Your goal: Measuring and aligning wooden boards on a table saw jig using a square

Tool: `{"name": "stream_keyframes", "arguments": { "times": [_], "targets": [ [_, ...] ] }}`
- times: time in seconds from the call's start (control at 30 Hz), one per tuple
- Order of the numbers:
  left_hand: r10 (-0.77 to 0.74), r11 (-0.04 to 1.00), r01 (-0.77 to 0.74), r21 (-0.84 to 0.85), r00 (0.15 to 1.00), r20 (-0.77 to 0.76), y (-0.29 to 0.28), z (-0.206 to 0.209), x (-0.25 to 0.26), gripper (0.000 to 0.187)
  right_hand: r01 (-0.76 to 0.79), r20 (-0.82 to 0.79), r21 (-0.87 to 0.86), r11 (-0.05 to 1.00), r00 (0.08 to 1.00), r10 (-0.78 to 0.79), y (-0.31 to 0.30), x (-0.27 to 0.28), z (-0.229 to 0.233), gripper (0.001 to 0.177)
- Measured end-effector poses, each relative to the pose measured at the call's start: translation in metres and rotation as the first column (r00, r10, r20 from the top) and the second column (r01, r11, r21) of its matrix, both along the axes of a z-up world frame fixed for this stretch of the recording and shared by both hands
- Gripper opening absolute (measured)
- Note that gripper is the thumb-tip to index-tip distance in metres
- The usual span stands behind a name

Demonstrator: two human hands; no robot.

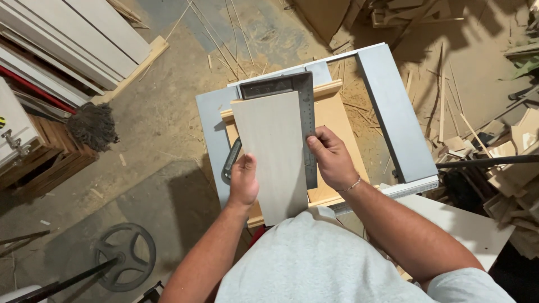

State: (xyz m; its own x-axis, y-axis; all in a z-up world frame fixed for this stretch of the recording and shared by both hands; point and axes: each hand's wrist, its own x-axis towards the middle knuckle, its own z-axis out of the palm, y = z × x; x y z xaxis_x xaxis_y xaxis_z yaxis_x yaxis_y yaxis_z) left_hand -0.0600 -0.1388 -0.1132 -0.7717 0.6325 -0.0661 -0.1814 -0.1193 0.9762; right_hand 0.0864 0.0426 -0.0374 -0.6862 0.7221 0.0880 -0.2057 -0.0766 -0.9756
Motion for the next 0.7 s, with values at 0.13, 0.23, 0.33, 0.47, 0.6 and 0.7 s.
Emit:
{"name": "stream_keyframes", "arguments": {
  "times": [0.13, 0.23, 0.33, 0.47, 0.6, 0.7],
  "targets": [
    [0.015, 1.000, -0.015, 0.021, 1.000, 0.001, -0.002, 0.009, 0.001, 0.040, -0.031, -0.032, -0.034, 0.999, 0.999, 0.030, 0.001, 0.000, -0.004, 0.013],
    [0.019, 1.000, -0.019, 0.002, 1.000, -0.014, -0.002, 0.013, 0.004, 0.040, -0.041, -0.061, -0.070, 0.997, 0.998, 0.036, -0.001, -0.003, -0.006, 0.013],
    [0.042, 0.999, -0.041, 0.014, 0.999, -0.006, -0.003, 0.003, 0.005, 0.039, -0.044, -0.023, -0.055, 0.998, 0.999, 0.042, 0.001, -0.005, -0.003, 0.012],
    [0.040, 0.999, -0.041, -0.008, 0.998, -0.050, -0.003, 0.000, -0.001, 0.040, -0.054, -0.003, -0.016, 0.998, 0.999, 0.054, 0.004, -0.008, 0.005, 0.009],
    [0.056, 0.998, -0.056, 0.007, 0.998, -0.034, -0.008, -0.011, -0.002, 0.039, -0.056, 0.008, -0.009, 0.998, 0.998, 0.056, 0.004, -0.009, 0.004, 0.008],
    [0.063, 0.998, -0.063, 0.015, 0.997, -0.035, -0.007, -0.016, -0.004, 0.039, -0.061, 0.014, -0.004, 0.998, 0.998, 0.062, 0.006, -0.010, 0.005, 0.008]
  ]
}}
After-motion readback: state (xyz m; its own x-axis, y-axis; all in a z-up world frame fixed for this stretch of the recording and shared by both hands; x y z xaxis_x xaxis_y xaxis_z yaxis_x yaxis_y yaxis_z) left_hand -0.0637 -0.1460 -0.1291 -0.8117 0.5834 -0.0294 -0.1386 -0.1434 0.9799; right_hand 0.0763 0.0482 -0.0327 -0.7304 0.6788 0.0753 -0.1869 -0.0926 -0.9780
